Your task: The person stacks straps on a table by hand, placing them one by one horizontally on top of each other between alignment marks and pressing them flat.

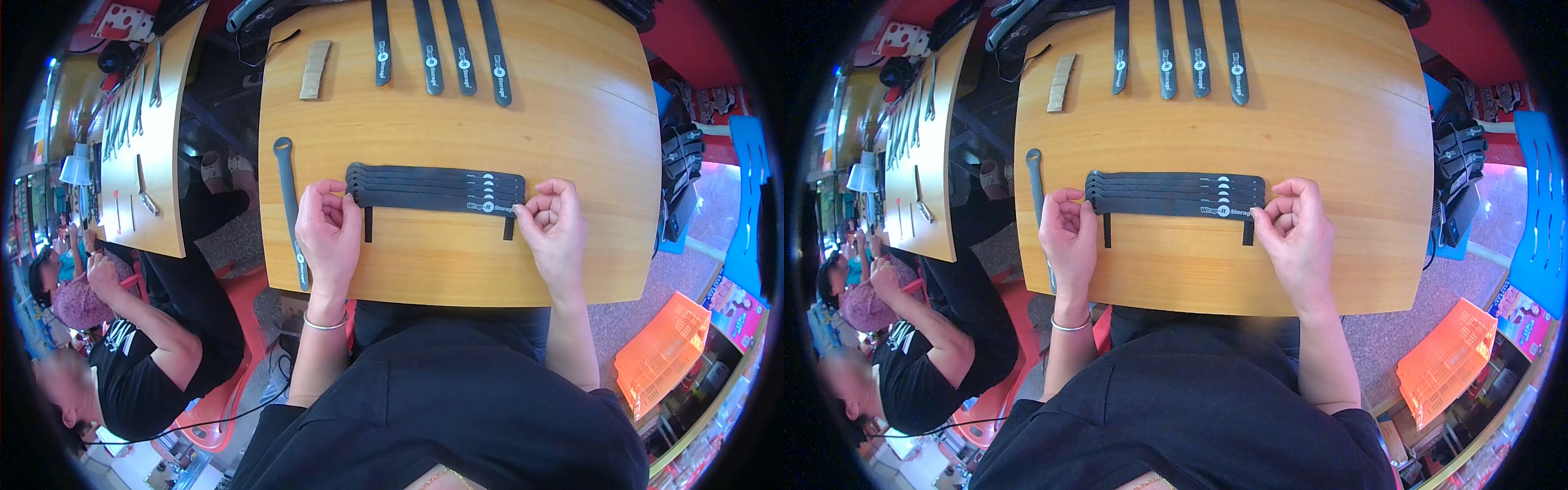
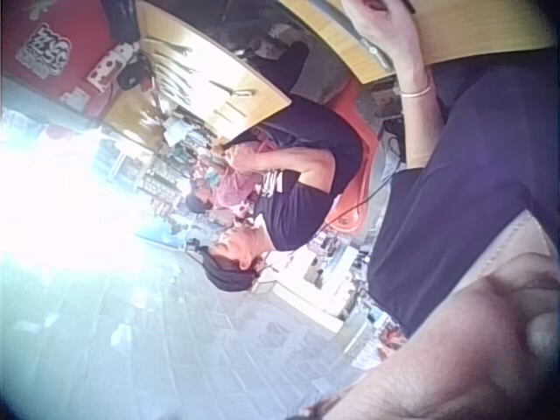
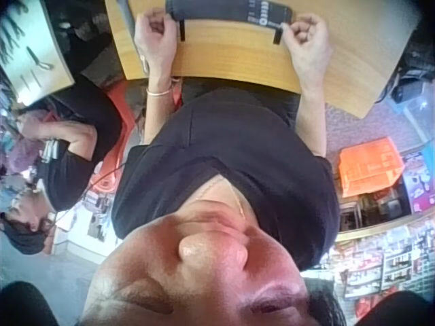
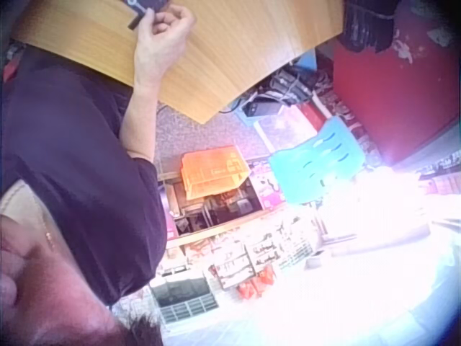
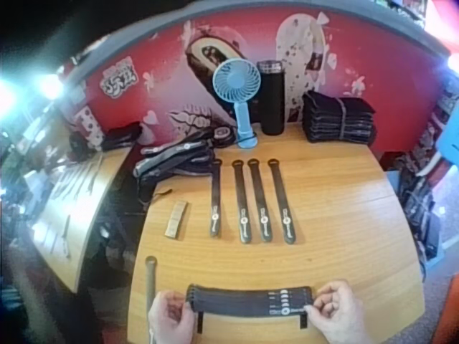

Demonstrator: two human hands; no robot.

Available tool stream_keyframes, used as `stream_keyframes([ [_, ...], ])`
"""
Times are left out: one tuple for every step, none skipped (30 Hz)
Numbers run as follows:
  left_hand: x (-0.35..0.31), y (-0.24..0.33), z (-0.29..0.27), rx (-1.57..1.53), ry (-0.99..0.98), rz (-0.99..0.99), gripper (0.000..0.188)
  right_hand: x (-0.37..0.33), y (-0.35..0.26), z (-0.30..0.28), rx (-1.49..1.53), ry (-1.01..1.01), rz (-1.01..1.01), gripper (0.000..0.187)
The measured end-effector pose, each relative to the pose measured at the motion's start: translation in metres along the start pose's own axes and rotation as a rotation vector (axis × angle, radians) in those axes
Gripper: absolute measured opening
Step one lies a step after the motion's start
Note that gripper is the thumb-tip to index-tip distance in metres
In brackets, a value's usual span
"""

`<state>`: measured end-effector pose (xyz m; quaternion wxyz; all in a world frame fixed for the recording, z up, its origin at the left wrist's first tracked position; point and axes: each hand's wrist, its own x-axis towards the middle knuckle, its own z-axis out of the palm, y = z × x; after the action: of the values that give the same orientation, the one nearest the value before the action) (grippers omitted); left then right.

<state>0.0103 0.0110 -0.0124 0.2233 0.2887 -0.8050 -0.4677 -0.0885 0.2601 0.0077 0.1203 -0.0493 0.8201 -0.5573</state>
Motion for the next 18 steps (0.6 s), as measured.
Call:
stream_keyframes([
  [-0.0001, 0.0005, -0.0003, -0.001, -0.002, -0.008, 0.016, 0.0, -0.0003, 0.0002, 0.001, 0.0, 0.0, 0.033],
  [-0.0004, 0.0006, -0.0009, 0.0, -0.002, -0.008, 0.016, 0.0, -0.0008, 0.0005, 0.001, 0.0, 0.002, 0.033],
  [-0.0007, 0.0006, -0.0017, 0.01, -0.023, -0.006, 0.016, 0.0, -0.001, 0.0008, 0.002, -0.001, 0.004, 0.033],
  [-0.0009, 0.0007, -0.0027, 0.021, -0.044, -0.005, 0.015, -0.0001, -0.001, 0.001, 0.003, -0.002, 0.004, 0.033],
  [-0.001, 0.0017, -0.003, 0.023, -0.043, -0.005, 0.015, -0.0001, -0.0007, 0.0009, 0.009, -0.005, 0.004, 0.033],
  [-0.0011, 0.0034, -0.0026, 0.031, -0.039, -0.001, 0.015, -0.0001, -0.0004, 0.0008, 0.015, -0.007, 0.004, 0.033],
  [-0.001, 0.004, -0.0023, 0.04, -0.035, 0.004, 0.015, -0.0002, 0.0004, 0.0007, 0.017, -0.01, 0.004, 0.033],
  [-0.0009, 0.0034, -0.0023, 0.043, -0.033, 0.003, 0.015, -0.0004, 0.0012, 0.0005, 0.034, -0.003, 0.017, 0.032],
  [-0.0008, 0.0025, -0.0023, 0.043, -0.038, 0.001, 0.014, -0.0005, 0.0016, 0.001, 0.051, 0.003, 0.031, 0.032],
  [-0.0011, 0.002, -0.0021, 0.042, -0.044, -0.002, 0.014, -0.0005, 0.0009, 0.0013, 0.052, 0.001, 0.031, 0.032],
  [-0.0011, 0.0019, -0.0022, 0.043, -0.043, -0.003, 0.014, -0.0005, -0.0007, 0.0015, 0.036, 0.004, 0.022, 0.032],
  [-0.001, 0.0019, -0.0022, 0.044, -0.041, 0.007, 0.014, -0.0006, -0.0015, 0.0017, 0.021, 0.007, 0.012, 0.031],
  [-0.0008, 0.0021, -0.0025, 0.044, -0.038, 0.017, 0.014, -0.0006, -0.0016, 0.0018, 0.021, 0.006, 0.013, 0.031],
  [-0.0009, 0.0026, -0.0028, 0.045, -0.037, 0.017, 0.014, -0.0006, -0.0016, 0.0019, 0.019, 0.007, 0.011, 0.031],
  [-0.001, 0.0033, -0.0029, 0.051, -0.039, 0.015, 0.014, -0.0007, -0.0015, 0.0018, 0.017, 0.008, 0.01, 0.032],
  [-0.0009, 0.0036, -0.003, 0.057, -0.04, 0.015, 0.014, -0.0007, -0.0017, 0.0019, 0.017, 0.008, 0.01, 0.032],
  [-0.001, 0.0032, -0.003, 0.057, -0.04, 0.014, 0.014, -0.0007, -0.0019, 0.0018, 0.02, 0.006, 0.015, 0.032],
  [-0.0012, 0.0024, -0.0029, 0.051, -0.038, 0.016, 0.014, -0.0007, -0.002, 0.0018, 0.023, 0.005, 0.02, 0.032],
])
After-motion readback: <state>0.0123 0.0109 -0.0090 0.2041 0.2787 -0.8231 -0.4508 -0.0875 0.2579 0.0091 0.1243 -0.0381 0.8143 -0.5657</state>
